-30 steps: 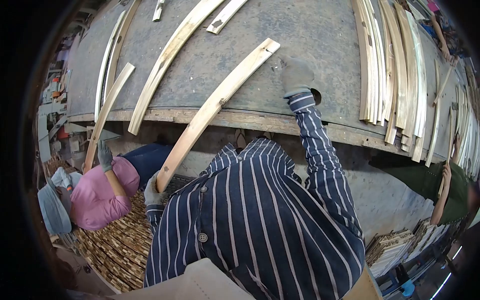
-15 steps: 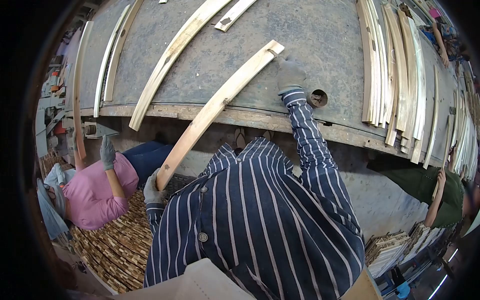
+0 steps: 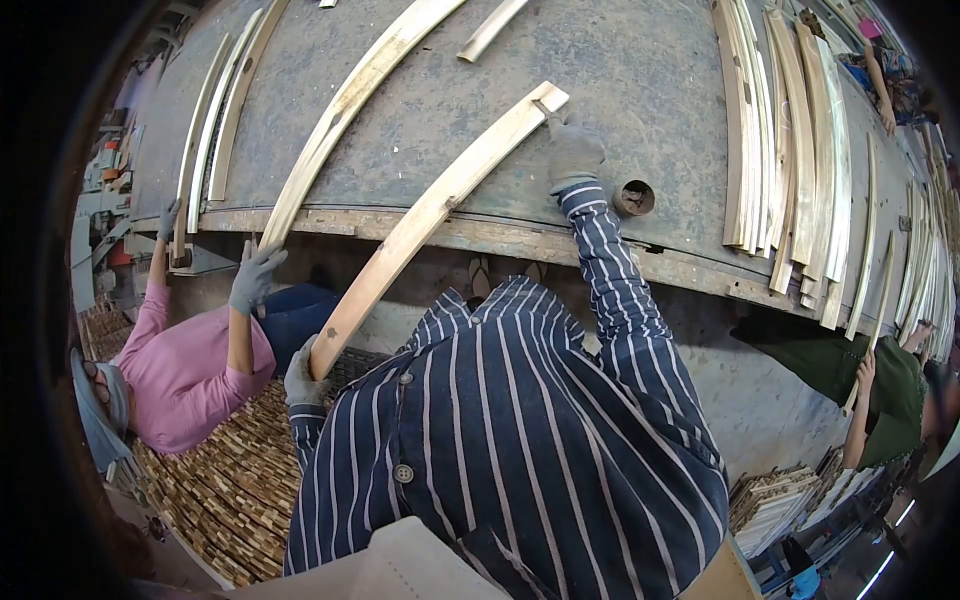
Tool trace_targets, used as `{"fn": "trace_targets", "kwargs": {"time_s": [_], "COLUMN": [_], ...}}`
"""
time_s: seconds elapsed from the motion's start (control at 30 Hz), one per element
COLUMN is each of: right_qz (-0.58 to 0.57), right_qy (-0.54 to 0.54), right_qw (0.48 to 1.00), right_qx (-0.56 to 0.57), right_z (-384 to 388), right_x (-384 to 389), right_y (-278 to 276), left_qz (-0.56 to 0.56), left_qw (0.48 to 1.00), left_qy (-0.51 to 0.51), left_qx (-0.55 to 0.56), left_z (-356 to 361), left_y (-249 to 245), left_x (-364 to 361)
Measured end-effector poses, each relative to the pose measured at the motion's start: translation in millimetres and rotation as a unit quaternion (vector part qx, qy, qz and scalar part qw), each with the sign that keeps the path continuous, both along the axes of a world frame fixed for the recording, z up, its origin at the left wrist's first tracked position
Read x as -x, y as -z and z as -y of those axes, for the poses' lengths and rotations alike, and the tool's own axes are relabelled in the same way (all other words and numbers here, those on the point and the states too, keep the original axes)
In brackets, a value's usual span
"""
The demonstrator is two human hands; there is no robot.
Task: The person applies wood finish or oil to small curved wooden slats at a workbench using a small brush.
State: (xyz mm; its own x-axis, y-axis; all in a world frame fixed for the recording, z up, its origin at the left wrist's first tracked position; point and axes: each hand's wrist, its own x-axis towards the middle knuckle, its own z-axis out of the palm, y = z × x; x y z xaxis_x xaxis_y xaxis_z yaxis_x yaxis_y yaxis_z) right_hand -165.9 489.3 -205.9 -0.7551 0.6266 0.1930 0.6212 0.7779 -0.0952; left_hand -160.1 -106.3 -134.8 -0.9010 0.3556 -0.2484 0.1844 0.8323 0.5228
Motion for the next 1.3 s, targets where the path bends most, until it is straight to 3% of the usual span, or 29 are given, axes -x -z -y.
{"fn": "trace_targets", "kwargs": {"time_s": [0.27, 0.37, 0.47, 0.53, 0.77, 0.97, 1.13, 1.23, 1.3], "right_qz": [0.034, 0.003, -0.017, 0.011, 0.037, 0.027, 0.027, 0.08, 0.03], "right_qy": [0.023, -0.014, -0.027, 0.017, -0.014, 0.001, -0.002, 0.047, 0.025], "right_qw": [0.998, 0.999, 0.999, 0.998, 0.997, 0.999, 0.996, 0.995, 0.999], "right_qx": [0.044, -0.029, -0.002, 0.06, 0.06, 0.024, -0.082, -0.035, -0.035], "right_z": [-2.6, 1.6, -2.4, -5.7, -2.7, -1.1, 4.3, 4.7, 4.7], "right_x": [3.2, -1.0, -0.3, 2.8, -1.7, -0.1, -5.7, 1.7, 2.8], "right_y": [-4.8, 0.8, -12.1, -16.2, -15.5, -13.8, -7.3, -17.9, -9.8], "left_qz": [-0.006, -0.001, 0.007, -0.004, -0.025, -0.027, -0.027, -0.023, -0.02], "left_qw": [0.999, 1.0, 1.0, 1.0, 0.998, 0.998, 0.998, 0.997, 0.996], "left_qy": [0.001, -0.007, -0.025, -0.01, 0.011, 0.013, 0.018, 0.014, 0.017], "left_qx": [0.038, 0.02, -0.008, 0.004, 0.053, 0.052, 0.061, 0.073, 0.086], "left_z": [-12.4, -8.4, -1.3, -5.0, -2.1, -7.1, -7.4, -12.4, -13.2], "left_y": [-11.5, -5.3, 3.2, -2.6, -1.0, -6.2, -8.0, -15.6, -15.7], "left_x": [-2.7, -1.1, -2.5, -2.4, -0.9, -0.7, 0.6, -1.4, -0.6]}}
